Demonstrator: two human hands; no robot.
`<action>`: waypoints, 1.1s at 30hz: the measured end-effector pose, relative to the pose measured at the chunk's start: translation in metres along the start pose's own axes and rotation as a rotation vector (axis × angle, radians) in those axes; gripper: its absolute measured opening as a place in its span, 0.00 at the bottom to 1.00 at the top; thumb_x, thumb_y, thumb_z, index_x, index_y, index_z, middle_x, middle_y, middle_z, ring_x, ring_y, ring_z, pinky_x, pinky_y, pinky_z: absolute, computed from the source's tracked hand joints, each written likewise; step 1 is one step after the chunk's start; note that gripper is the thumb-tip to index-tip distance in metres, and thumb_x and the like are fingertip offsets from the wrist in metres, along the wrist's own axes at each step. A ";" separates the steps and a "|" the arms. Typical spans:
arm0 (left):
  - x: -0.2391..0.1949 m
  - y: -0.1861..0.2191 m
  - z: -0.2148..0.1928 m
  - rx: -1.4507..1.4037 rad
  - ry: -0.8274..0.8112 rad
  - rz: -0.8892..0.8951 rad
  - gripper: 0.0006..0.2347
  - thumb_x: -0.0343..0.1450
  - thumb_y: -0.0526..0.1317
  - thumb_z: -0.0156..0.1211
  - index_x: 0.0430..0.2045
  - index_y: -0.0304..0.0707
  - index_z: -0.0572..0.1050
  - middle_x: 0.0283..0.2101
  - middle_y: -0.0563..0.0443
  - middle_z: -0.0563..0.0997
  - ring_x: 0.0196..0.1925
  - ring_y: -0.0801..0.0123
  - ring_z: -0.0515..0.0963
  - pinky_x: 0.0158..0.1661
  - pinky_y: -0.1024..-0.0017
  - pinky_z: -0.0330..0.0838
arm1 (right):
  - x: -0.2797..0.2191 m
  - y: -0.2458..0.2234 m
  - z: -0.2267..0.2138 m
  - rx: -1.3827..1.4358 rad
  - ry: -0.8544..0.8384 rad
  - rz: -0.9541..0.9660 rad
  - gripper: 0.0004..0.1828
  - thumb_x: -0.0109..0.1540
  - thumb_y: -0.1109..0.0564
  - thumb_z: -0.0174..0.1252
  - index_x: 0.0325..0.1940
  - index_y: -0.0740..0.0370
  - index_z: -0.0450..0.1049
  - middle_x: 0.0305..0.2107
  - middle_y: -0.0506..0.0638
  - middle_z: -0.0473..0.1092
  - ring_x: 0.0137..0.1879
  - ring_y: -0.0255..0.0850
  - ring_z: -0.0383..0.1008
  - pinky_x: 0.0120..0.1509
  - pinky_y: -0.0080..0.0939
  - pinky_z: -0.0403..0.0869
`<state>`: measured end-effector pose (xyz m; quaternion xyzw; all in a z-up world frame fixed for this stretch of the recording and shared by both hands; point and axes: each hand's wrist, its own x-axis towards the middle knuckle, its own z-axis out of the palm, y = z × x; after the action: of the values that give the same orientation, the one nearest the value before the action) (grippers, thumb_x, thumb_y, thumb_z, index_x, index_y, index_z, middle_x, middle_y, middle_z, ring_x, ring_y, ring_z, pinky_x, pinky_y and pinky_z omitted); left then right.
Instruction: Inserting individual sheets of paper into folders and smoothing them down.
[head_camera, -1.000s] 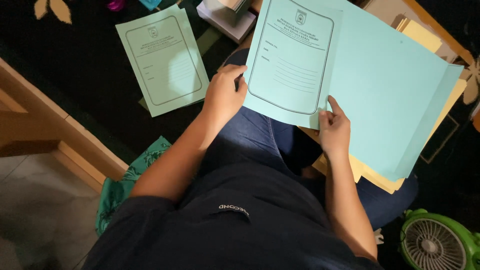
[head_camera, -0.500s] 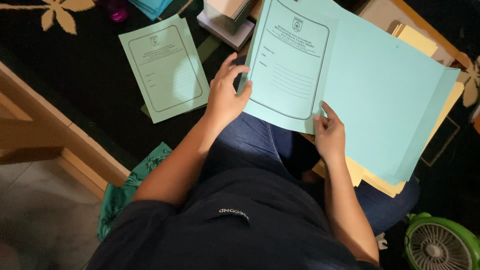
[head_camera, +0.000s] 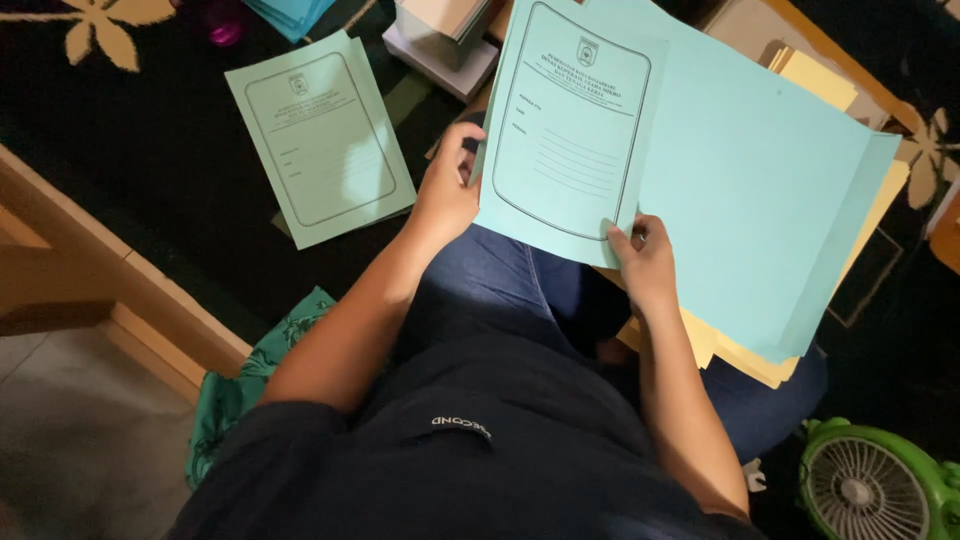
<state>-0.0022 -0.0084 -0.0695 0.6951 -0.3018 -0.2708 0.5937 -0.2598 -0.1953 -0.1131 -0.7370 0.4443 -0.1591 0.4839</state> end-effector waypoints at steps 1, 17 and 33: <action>-0.001 0.001 0.000 -0.003 -0.003 -0.003 0.18 0.74 0.31 0.53 0.57 0.49 0.63 0.33 0.46 0.72 0.30 0.62 0.78 0.33 0.64 0.73 | -0.001 0.001 -0.001 -0.003 0.001 0.004 0.24 0.70 0.54 0.60 0.63 0.76 0.67 0.51 0.69 0.68 0.56 0.58 0.74 0.58 0.57 0.72; 0.001 -0.142 -0.220 0.243 0.575 0.073 0.03 0.79 0.37 0.52 0.40 0.39 0.68 0.31 0.51 0.73 0.32 0.73 0.70 0.34 0.70 0.63 | -0.014 0.005 -0.087 0.008 0.313 0.208 0.17 0.76 0.54 0.44 0.69 0.51 0.56 0.46 0.51 0.58 0.44 0.36 0.58 0.39 0.39 0.59; -0.038 -0.319 -0.241 0.541 0.599 -0.551 0.12 0.73 0.42 0.51 0.44 0.41 0.79 0.44 0.40 0.83 0.43 0.43 0.81 0.40 0.50 0.71 | 0.007 0.028 -0.091 0.008 0.291 0.346 0.27 0.71 0.49 0.51 0.73 0.55 0.58 0.63 0.55 0.66 0.63 0.46 0.70 0.60 0.45 0.67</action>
<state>0.1806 0.2158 -0.3485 0.9257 0.0181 -0.1179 0.3589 -0.3301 -0.2570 -0.0947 -0.6169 0.6286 -0.1804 0.4378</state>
